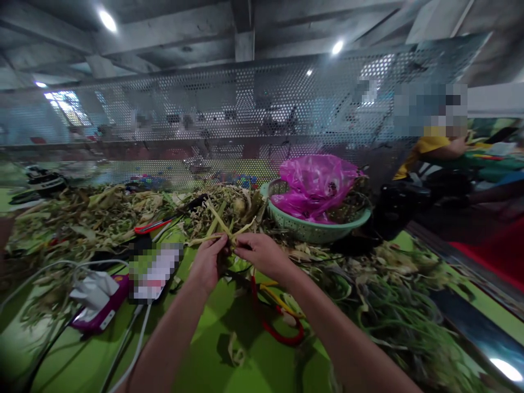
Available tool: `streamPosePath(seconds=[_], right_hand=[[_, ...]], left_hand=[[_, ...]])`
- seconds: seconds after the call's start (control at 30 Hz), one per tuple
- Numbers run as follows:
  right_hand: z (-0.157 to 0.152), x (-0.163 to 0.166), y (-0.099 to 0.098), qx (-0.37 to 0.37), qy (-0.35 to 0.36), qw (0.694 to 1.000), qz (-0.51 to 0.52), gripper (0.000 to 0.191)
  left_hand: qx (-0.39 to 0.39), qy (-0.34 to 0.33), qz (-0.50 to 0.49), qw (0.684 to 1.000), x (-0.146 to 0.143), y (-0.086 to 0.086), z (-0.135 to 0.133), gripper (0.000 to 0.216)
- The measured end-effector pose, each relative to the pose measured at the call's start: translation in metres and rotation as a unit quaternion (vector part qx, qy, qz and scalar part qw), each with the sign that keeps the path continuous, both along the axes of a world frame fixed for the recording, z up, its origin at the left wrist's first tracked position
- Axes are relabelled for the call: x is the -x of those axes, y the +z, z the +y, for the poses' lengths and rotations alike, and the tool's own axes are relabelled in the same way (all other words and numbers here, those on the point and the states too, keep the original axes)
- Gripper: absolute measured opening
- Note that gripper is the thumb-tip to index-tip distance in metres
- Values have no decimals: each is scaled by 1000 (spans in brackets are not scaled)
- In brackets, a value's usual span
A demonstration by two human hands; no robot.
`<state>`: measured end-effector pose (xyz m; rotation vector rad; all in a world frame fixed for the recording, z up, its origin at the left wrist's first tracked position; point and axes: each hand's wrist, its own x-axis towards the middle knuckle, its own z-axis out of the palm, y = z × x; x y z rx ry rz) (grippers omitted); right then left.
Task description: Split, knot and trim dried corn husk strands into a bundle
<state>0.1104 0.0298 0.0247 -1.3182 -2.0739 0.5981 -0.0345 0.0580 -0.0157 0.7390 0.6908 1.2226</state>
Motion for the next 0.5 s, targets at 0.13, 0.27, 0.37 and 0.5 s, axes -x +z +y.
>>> streamPosePath(seconds=[0.13, 0.27, 0.37, 0.5], right_hand=[[3, -2, -6, 47, -13, 995, 92, 17], [6, 1, -12, 76, -20, 973, 218, 23], [6, 4, -12, 63, -42, 966, 249, 24], [5, 5, -13, 29, -59, 977, 203, 20]], left_hand=[[15, -21, -6, 1000, 2, 6, -2, 35], [-3, -31, -9, 999, 2, 8, -3, 35], [-22, -35, 20, 999, 1, 7, -3, 34], [-97, -17, 133, 986, 4, 7, 0, 28]])
